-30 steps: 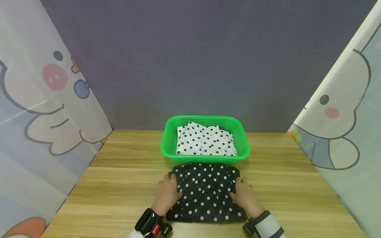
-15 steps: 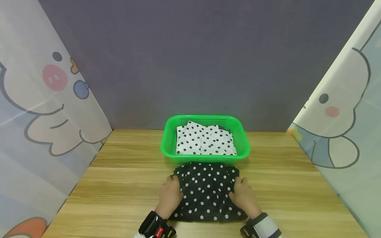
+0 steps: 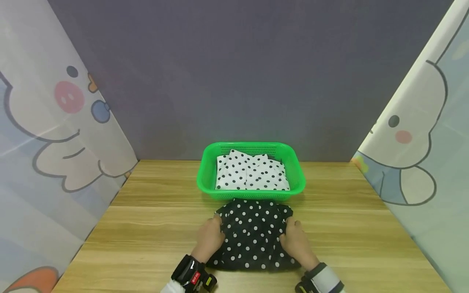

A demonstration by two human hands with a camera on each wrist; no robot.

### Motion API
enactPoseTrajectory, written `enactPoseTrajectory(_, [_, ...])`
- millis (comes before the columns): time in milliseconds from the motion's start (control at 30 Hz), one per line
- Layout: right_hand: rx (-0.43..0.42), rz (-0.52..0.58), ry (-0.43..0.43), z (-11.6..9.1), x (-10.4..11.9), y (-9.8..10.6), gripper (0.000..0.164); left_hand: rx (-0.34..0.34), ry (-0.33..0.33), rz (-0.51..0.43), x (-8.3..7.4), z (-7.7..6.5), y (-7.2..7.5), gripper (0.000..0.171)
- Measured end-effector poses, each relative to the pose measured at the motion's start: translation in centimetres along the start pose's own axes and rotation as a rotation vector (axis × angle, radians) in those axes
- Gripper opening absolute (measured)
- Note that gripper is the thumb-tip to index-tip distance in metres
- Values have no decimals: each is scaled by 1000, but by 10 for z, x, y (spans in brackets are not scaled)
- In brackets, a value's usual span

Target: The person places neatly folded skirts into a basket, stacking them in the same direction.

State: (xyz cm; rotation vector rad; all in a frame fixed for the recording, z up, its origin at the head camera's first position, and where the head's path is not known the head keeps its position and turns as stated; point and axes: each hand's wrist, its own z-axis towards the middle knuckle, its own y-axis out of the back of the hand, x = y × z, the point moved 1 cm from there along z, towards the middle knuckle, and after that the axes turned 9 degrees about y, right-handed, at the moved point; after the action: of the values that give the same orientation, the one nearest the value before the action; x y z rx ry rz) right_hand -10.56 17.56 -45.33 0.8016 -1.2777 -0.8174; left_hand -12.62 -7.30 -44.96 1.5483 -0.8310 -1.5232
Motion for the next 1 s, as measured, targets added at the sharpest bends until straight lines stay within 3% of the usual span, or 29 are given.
enactPoseTrajectory(167, [23, 63, 3, -2, 3, 5, 43, 37, 7, -84, 4, -2, 5, 24])
enactPoseTrajectory(367, [17, 83, 5, -7, 10, 12, 45, -2, 9, -129, 8, -10, 13, 24])
enactPoseTrajectory(667, [-126, 95, 86, -24, 17, 21, 43, -59, 12, -247, 9, -31, 33, 25])
enactPoseTrajectory(867, [-181, 96, 103, -31, 23, 30, 42, -119, -5, -252, 4, -41, 46, 27])
enactPoseTrajectory(1000, [-260, 83, 184, -28, 24, 37, 42, -149, -34, -253, -1, -40, 52, 28])
